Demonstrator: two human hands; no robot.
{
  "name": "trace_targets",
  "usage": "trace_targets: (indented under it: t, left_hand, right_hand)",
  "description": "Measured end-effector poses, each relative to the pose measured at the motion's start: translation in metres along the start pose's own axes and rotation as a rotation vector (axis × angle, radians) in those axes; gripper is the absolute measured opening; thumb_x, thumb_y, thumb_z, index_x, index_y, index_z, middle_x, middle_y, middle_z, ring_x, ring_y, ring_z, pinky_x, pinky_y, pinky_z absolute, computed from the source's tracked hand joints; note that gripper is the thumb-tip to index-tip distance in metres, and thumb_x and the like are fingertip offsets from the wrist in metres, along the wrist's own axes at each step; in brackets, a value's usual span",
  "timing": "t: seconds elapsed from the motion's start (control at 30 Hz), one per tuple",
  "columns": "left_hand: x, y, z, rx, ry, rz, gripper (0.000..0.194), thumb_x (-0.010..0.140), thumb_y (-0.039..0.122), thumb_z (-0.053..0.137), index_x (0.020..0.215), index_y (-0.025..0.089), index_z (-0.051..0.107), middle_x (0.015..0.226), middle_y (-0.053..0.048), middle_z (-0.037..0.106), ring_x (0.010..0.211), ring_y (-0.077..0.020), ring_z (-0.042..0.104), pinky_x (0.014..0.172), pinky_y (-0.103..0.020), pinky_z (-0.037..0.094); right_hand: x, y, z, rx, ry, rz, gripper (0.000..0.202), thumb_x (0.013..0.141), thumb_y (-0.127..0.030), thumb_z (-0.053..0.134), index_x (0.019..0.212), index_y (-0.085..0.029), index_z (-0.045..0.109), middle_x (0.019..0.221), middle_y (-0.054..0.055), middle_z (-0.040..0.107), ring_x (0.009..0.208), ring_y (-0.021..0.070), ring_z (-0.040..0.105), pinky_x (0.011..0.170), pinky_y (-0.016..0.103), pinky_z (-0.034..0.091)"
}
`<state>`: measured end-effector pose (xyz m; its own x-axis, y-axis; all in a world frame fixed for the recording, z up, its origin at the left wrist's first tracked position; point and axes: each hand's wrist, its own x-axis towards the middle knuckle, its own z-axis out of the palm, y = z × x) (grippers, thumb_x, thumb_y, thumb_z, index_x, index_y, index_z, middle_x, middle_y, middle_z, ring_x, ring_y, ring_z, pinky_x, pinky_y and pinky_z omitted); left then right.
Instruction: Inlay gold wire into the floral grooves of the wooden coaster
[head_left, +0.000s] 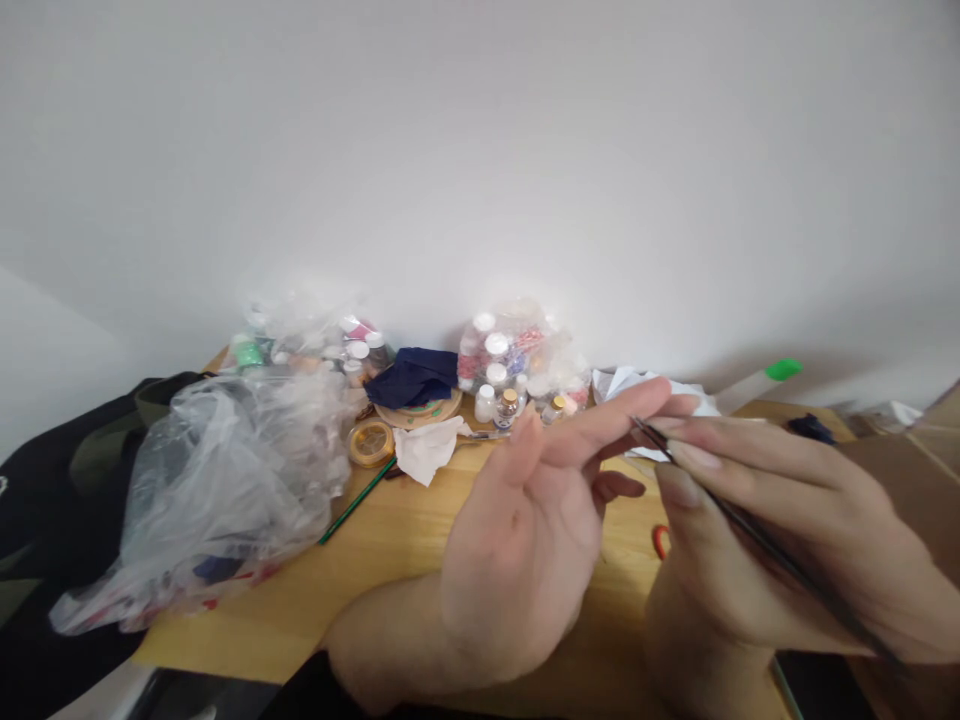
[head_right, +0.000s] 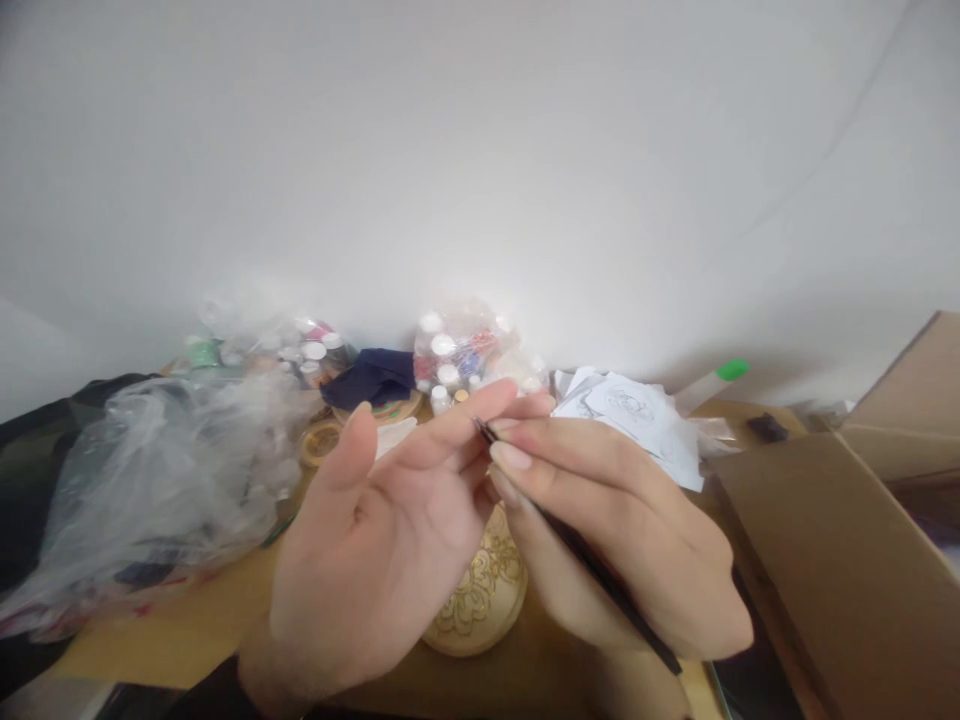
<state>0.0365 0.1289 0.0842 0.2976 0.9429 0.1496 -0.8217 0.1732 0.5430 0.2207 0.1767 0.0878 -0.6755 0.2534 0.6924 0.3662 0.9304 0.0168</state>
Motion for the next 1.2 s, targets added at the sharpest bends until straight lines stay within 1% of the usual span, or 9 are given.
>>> trace_targets:
  t: [0.1,0.17,0.23,0.6,0.77,0.83,0.93,1.03,1.2]
  left_hand:
    - [0.000,0.000,0.000,-0.003,0.001,0.003,0.057,0.098,0.055,0.028,0.118,0.020,0.069,0.131,-0.005,0.062,0.134,-0.0280,0.043,0.119,-0.048,0.021]
    - [0.001,0.000,0.000,-0.001,-0.001,0.000,0.058,0.098,0.055,0.028,0.118,0.020,0.069,0.131,-0.005,0.062,0.134,-0.0278,0.043,0.119,-0.048,0.020]
    - [0.001,0.000,0.000,-0.004,-0.001,-0.004,0.057,0.098,0.056,0.028,0.118,0.020,0.069,0.131,-0.005,0.062,0.134,-0.0277,0.043,0.120,-0.048,0.020]
    - [0.000,0.000,0.000,-0.027,0.028,-0.033,0.058,0.095,0.060,0.032,0.117,0.021,0.069,0.129,-0.006,0.063,0.135,-0.0293,0.044,0.120,-0.048,0.022]
    - [0.000,0.001,0.000,-0.047,-0.007,-0.031,0.061,0.097,0.060,0.026,0.117,0.021,0.069,0.129,-0.006,0.064,0.136,-0.0299,0.042,0.119,-0.050,0.022]
    - [0.001,0.001,-0.001,-0.053,-0.014,-0.032,0.062,0.097,0.060,0.026,0.117,0.020,0.069,0.129,-0.006,0.064,0.136,-0.0304,0.042,0.119,-0.050,0.022]
    - [0.001,0.000,-0.001,-0.052,-0.009,-0.034,0.063,0.097,0.060,0.026,0.119,0.019,0.068,0.130,-0.007,0.063,0.137,-0.0304,0.041,0.120,-0.049,0.020]
    - [0.002,0.000,-0.001,-0.055,-0.016,-0.027,0.062,0.096,0.060,0.027,0.119,0.019,0.068,0.130,-0.006,0.063,0.137,-0.0294,0.041,0.120,-0.048,0.020]
    - [0.001,0.000,-0.001,-0.052,-0.016,-0.024,0.061,0.097,0.059,0.028,0.120,0.018,0.067,0.130,-0.007,0.063,0.135,-0.0287,0.043,0.120,-0.048,0.021]
  right_hand:
    - [0.010,-0.017,0.011,0.059,0.159,0.180,0.039,0.080,0.001,0.066,0.111,-0.023,0.067,0.115,0.000,0.073,0.110,0.0105,0.068,0.096,0.014,0.056]
    - [0.017,-0.029,0.020,0.090,0.402,0.372,0.024,0.082,-0.004,0.066,0.097,-0.022,0.070,0.102,0.000,0.075,0.104,0.0100,0.069,0.094,0.017,0.058]
    - [0.022,-0.036,0.027,0.134,0.428,0.394,0.022,0.081,-0.007,0.069,0.094,-0.024,0.070,0.100,-0.001,0.075,0.100,0.0094,0.071,0.089,0.017,0.059]
    - [0.021,-0.036,0.026,0.146,0.412,0.426,0.012,0.083,-0.016,0.069,0.091,-0.025,0.072,0.097,0.000,0.076,0.091,0.0139,0.073,0.081,0.021,0.062]
    - [0.015,-0.023,0.017,0.163,0.197,0.234,0.030,0.080,-0.005,0.069,0.103,-0.025,0.071,0.107,-0.001,0.075,0.093,0.0106,0.073,0.080,0.014,0.061]
    - [0.013,-0.020,0.017,0.122,0.359,0.309,0.036,0.079,-0.002,0.068,0.107,-0.026,0.069,0.109,-0.001,0.074,0.099,0.0119,0.072,0.085,0.017,0.061]
    - [0.014,-0.024,0.021,0.103,0.262,0.257,0.039,0.076,-0.001,0.071,0.105,-0.027,0.070,0.108,-0.003,0.074,0.094,0.0116,0.073,0.081,0.016,0.061]
    - [0.016,-0.032,0.027,0.089,0.404,0.399,0.038,0.076,-0.003,0.071,0.104,-0.029,0.070,0.105,-0.003,0.074,0.095,0.0144,0.073,0.082,0.023,0.063]
    - [0.019,-0.035,0.031,0.069,0.429,0.353,0.034,0.076,-0.007,0.072,0.101,-0.029,0.071,0.101,-0.002,0.075,0.088,0.0189,0.074,0.073,0.029,0.065]
